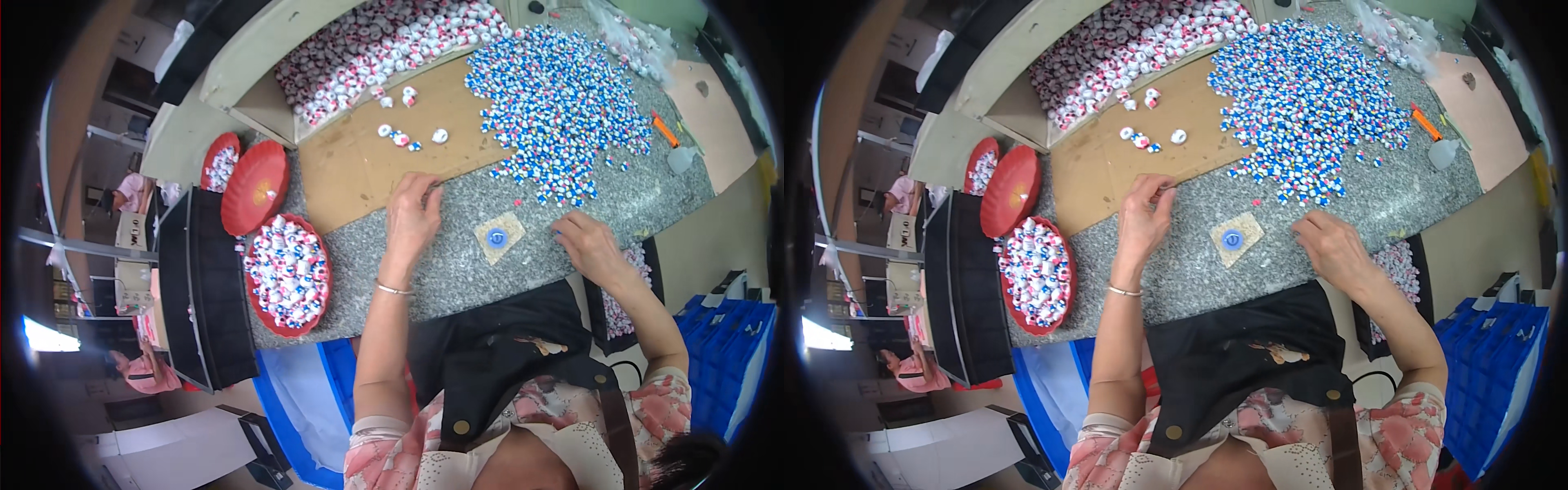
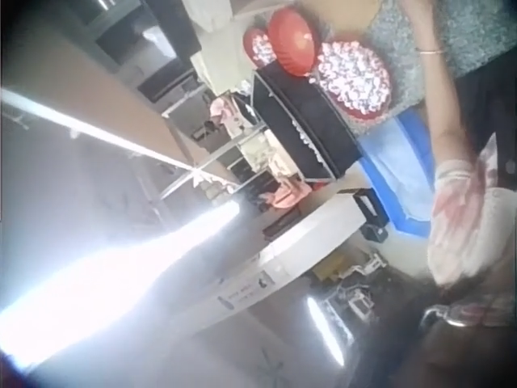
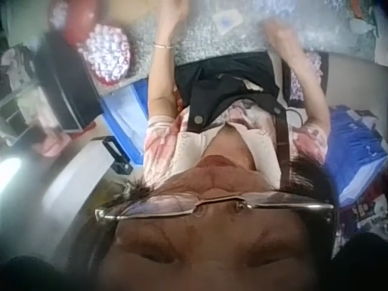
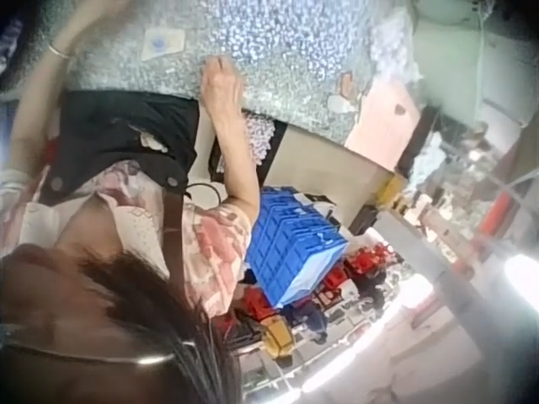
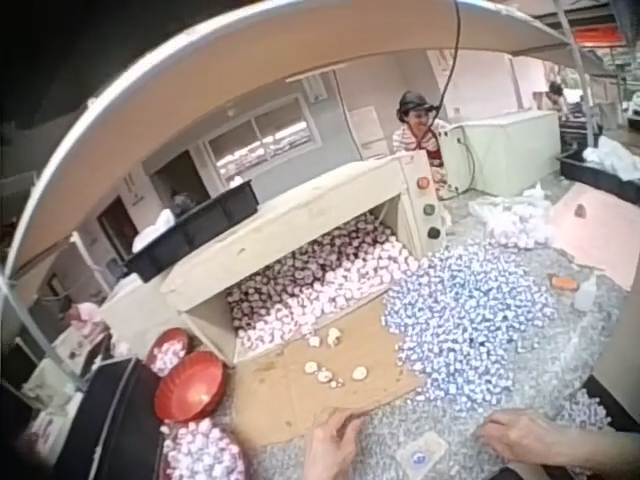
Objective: Assembling small plastic components by pressing a white cap into a base at a factory workstation.
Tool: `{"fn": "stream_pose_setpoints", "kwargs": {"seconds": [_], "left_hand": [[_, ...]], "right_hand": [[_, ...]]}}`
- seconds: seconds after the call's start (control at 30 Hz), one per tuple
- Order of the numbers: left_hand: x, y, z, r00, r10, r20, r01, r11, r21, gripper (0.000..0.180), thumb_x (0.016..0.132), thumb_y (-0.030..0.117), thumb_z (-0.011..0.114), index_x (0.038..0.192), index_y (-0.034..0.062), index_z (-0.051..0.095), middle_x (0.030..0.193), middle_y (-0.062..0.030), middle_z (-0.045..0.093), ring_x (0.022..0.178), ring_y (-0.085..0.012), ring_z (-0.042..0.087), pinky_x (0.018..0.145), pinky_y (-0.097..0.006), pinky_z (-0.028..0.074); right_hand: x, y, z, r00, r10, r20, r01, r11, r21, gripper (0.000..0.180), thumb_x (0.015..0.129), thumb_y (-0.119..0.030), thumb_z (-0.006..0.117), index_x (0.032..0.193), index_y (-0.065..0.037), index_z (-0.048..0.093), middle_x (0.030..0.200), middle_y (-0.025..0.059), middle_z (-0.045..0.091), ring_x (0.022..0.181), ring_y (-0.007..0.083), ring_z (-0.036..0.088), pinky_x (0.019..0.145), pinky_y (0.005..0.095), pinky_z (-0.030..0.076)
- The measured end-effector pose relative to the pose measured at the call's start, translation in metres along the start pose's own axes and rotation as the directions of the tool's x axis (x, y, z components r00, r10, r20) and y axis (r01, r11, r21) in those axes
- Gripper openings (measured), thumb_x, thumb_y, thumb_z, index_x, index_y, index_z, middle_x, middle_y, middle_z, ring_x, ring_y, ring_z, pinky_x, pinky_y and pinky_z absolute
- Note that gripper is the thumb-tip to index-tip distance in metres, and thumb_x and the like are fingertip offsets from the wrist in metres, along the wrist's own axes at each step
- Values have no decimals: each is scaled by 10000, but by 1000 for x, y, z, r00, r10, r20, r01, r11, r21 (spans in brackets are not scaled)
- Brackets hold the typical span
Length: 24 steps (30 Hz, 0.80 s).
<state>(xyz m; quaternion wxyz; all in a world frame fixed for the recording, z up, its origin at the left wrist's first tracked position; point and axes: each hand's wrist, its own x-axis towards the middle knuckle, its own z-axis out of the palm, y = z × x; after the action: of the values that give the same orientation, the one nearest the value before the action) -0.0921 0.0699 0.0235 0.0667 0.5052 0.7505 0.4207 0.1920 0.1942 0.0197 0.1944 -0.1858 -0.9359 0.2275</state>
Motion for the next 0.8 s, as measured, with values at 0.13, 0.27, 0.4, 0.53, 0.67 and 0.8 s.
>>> {"fn": "stream_pose_setpoints", "kwargs": {"seconds": [0.13,0.27,0.4,0.53,0.67,0.8], "left_hand": [[29,-21,1,988,-126,-93,130,991,30,159,799,0,638,957,-8,640,916,-153,611,798,-307,633,703,-368,507],[57,-50,4,967,-48,-249,83,988,130,176,827,31,625,999,-1,640,952,-144,597,697,-211,620,666,-325,503],[83,-71,2,970,94,-225,-42,974,225,195,828,41,624,1020,12,641,981,-160,592,727,-244,612,688,-356,494],[94,-83,7,986,126,-104,-84,937,339,163,834,77,620,986,16,624,940,-160,584,812,-298,585,743,-387,475],[95,-63,15,993,50,-102,-29,980,197,150,832,2,559,979,-3,591,951,-188,567,910,-359,559,802,-431,460],[124,-29,37,952,240,-188,-208,962,175,135,837,-48,497,946,-17,570,903,-168,555,862,-317,561,754,-399,473]], "right_hand": [[-5,1,2,998,15,-60,-12,999,52,177,777,30,655,946,-21,638,908,137,609,791,338,629,662,398,516],[-1,3,5,994,-10,-105,17,998,65,189,773,36,653,953,-21,638,907,136,609,784,336,629,654,400,517],[3,3,-1,998,21,-56,-18,999,47,199,775,28,653,964,-33,642,901,135,607,782,333,628,653,395,517],[-1,5,0,998,7,-55,-4,999,39,234,785,3,647,1014,-45,633,868,136,598,789,335,620,671,403,515],[14,1,-7,996,38,-86,-25,989,148,279,793,9,625,1065,-53,614,872,130,580,775,327,608,671,413,504],[59,-5,-16,971,16,-237,33,979,202,364,811,9,612,1167,-60,588,911,146,604,791,321,614,692,394,505]]}}
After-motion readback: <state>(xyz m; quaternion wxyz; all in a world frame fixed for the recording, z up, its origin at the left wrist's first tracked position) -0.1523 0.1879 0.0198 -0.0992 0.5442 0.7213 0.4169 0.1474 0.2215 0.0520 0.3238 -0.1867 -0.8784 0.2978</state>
